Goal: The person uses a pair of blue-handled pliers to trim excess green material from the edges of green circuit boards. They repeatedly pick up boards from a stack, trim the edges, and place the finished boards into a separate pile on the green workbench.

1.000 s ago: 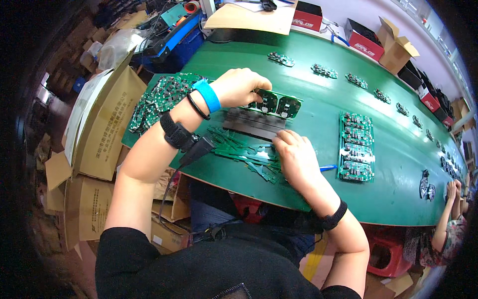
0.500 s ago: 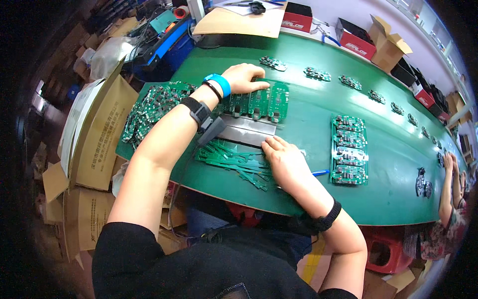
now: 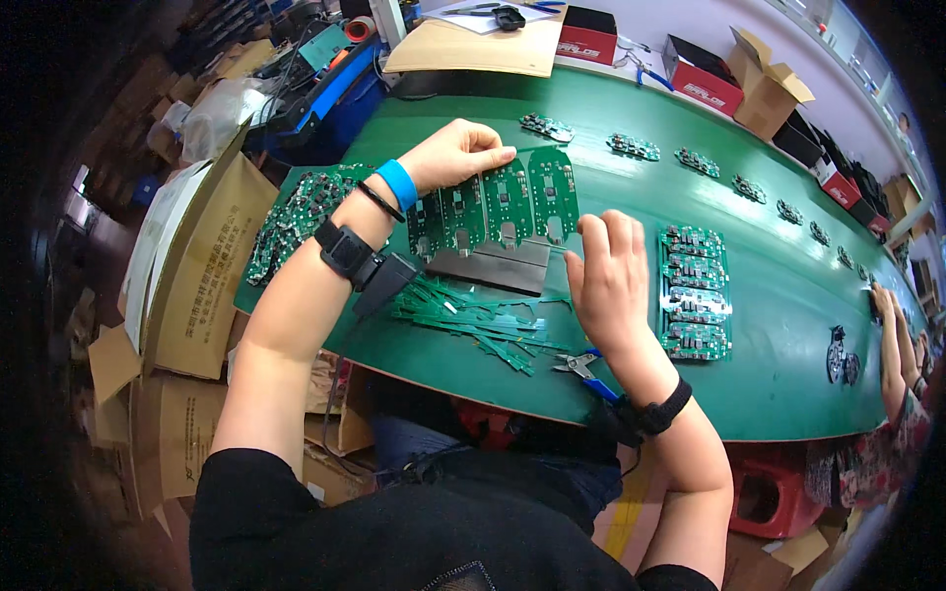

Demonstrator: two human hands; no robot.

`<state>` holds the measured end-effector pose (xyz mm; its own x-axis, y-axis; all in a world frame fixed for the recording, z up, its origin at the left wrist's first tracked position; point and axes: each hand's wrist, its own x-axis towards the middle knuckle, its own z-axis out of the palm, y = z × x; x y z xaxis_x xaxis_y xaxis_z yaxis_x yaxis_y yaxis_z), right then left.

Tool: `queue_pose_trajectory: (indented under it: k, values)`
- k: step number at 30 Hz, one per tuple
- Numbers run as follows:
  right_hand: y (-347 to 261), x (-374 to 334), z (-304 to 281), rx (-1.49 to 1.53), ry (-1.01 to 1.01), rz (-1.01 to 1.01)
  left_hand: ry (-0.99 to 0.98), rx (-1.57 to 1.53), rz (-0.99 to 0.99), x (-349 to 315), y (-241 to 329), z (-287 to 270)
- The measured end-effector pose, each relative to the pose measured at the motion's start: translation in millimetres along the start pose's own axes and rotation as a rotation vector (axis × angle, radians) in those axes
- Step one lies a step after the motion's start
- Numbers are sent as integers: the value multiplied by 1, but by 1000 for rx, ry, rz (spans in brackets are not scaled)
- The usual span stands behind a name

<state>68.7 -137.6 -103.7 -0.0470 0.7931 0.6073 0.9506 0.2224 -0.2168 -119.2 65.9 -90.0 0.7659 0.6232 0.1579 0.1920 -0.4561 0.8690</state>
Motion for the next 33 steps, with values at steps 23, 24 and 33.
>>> queue_pose_trajectory:
  k: [23,24,33]
  values:
    - [66,51,-16,647,-184,416,-86,659,-160,-80,-47,-22]
    - [68,52,-14,726,-207,464,-88,630,-94,-83,-44,-26]
    - [53,71,3,780,-369,408,-275,433,-138,-139,-14,-6]
